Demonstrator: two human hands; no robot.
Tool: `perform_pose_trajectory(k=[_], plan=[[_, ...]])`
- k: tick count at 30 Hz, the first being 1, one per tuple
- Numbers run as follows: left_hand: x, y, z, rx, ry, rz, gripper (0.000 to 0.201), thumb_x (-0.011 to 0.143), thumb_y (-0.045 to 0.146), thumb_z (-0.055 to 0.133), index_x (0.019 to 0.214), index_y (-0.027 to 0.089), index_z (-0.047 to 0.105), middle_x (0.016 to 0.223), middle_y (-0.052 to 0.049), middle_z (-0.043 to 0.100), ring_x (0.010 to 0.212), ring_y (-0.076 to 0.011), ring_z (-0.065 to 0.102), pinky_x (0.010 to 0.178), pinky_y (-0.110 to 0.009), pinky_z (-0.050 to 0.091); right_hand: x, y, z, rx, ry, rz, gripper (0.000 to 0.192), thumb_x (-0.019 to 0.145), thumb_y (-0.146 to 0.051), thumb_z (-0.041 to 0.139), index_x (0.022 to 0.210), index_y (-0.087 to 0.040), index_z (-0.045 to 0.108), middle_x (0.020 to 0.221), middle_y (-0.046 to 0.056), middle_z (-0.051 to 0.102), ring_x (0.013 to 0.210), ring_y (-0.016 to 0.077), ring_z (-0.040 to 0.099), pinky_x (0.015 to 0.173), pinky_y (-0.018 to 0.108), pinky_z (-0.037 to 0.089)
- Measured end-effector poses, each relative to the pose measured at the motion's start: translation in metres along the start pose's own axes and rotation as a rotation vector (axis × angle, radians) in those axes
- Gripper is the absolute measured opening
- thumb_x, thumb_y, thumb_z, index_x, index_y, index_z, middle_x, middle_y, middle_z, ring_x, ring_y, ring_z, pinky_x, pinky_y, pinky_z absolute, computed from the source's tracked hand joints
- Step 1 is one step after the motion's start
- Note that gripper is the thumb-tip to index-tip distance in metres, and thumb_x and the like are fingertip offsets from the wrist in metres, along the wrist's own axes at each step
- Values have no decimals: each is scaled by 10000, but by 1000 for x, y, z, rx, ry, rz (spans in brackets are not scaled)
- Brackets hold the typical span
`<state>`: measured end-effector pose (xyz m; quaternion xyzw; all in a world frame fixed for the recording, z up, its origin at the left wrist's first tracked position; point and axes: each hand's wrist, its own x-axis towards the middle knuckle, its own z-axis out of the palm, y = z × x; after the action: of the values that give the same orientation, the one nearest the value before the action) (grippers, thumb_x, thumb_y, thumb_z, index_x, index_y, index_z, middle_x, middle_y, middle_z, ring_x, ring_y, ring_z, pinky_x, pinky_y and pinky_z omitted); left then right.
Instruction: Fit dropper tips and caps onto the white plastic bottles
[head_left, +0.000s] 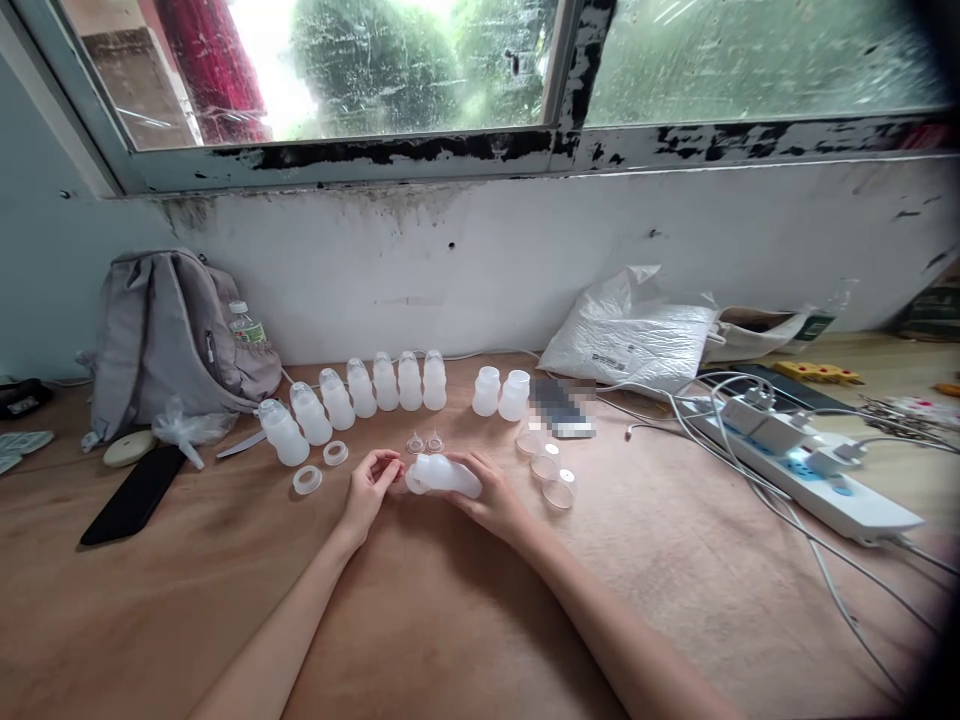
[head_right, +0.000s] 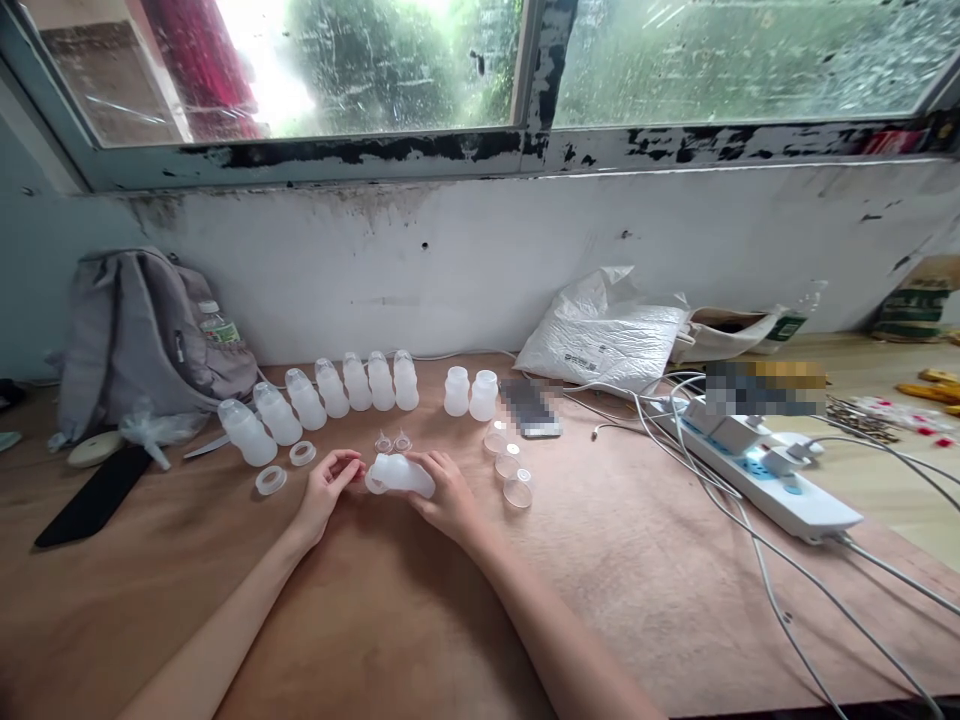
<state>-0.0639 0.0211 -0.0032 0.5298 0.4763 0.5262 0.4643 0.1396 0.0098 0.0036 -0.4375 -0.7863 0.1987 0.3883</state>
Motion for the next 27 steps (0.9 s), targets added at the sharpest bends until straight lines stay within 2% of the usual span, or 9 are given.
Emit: perform_pose_trajectory(k=[4, 7, 9, 12, 17, 22, 27], plan=[[0, 2, -5, 298, -79, 135, 258, 713, 357, 585, 918, 203, 614, 953, -65, 626, 933, -222, 541, 847, -359, 394, 0, 5, 0, -36, -15, 5, 393, 726, -222, 600, 1107, -237, 509, 1022, 60, 551, 977, 240, 513, 836, 379, 415], [-1, -2, -6, 496, -109, 222, 240, 669, 362, 635, 866, 226, 650, 934, -66, 636, 958, -253, 513, 874, -390, 364, 1, 7, -1, -53, -19, -2, 405, 719, -206, 602, 1113, -230, 509, 1000, 59, 554, 970, 241, 513, 837, 383, 412], [-2, -5, -5, 480, -127, 211, 238, 688, 363, 618, 878, 222, 642, 929, -72, 631, 935, -249, 527, 857, -388, 381, 2, 7, -3, -58, -25, -18, 418, 712, -195, 606, 1117, -236, 511, 990, 56, 560, 958, 241, 512, 836, 386, 410], [-4, -5, -3, 346, -151, 170, 267, 725, 352, 583, 955, 217, 585, 970, -64, 610, 918, -214, 554, 840, -353, 409, 2, 5, -6, -64, -48, -58, 430, 703, -184, 612, 1118, -247, 521, 991, 51, 569, 944, 240, 508, 838, 389, 403], [-5, 3, -2, 173, -148, 94, 298, 683, 359, 630, 923, 193, 567, 926, -53, 610, 842, -180, 574, 759, -291, 455, 2, 1, -8, -68, -38, -113, 469, 710, -145, 592, 1157, -256, 503, 1036, 56, 570, 969, 239, 493, 849, 399, 397], [-2, 1, -3, 173, -118, 65, 327, 640, 381, 664, 882, 171, 597, 865, -50, 626, 746, -167, 577, 696, -275, 460, 1, 2, -5, -91, -10, -154, 510, 708, -123, 584, 1186, -266, 481, 1082, 59, 556, 992, 240, 479, 864, 418, 392], [-1, -5, -4, 181, -92, 54, 300, 654, 427, 644, 776, 160, 582, 711, -14, 589, 569, -114, 513, 519, -213, 399, -1, 1, -1, -94, 2, -171, 487, 721, -137, 584, 1180, -264, 486, 1088, 61, 549, 985, 236, 478, 854, 410, 405]])
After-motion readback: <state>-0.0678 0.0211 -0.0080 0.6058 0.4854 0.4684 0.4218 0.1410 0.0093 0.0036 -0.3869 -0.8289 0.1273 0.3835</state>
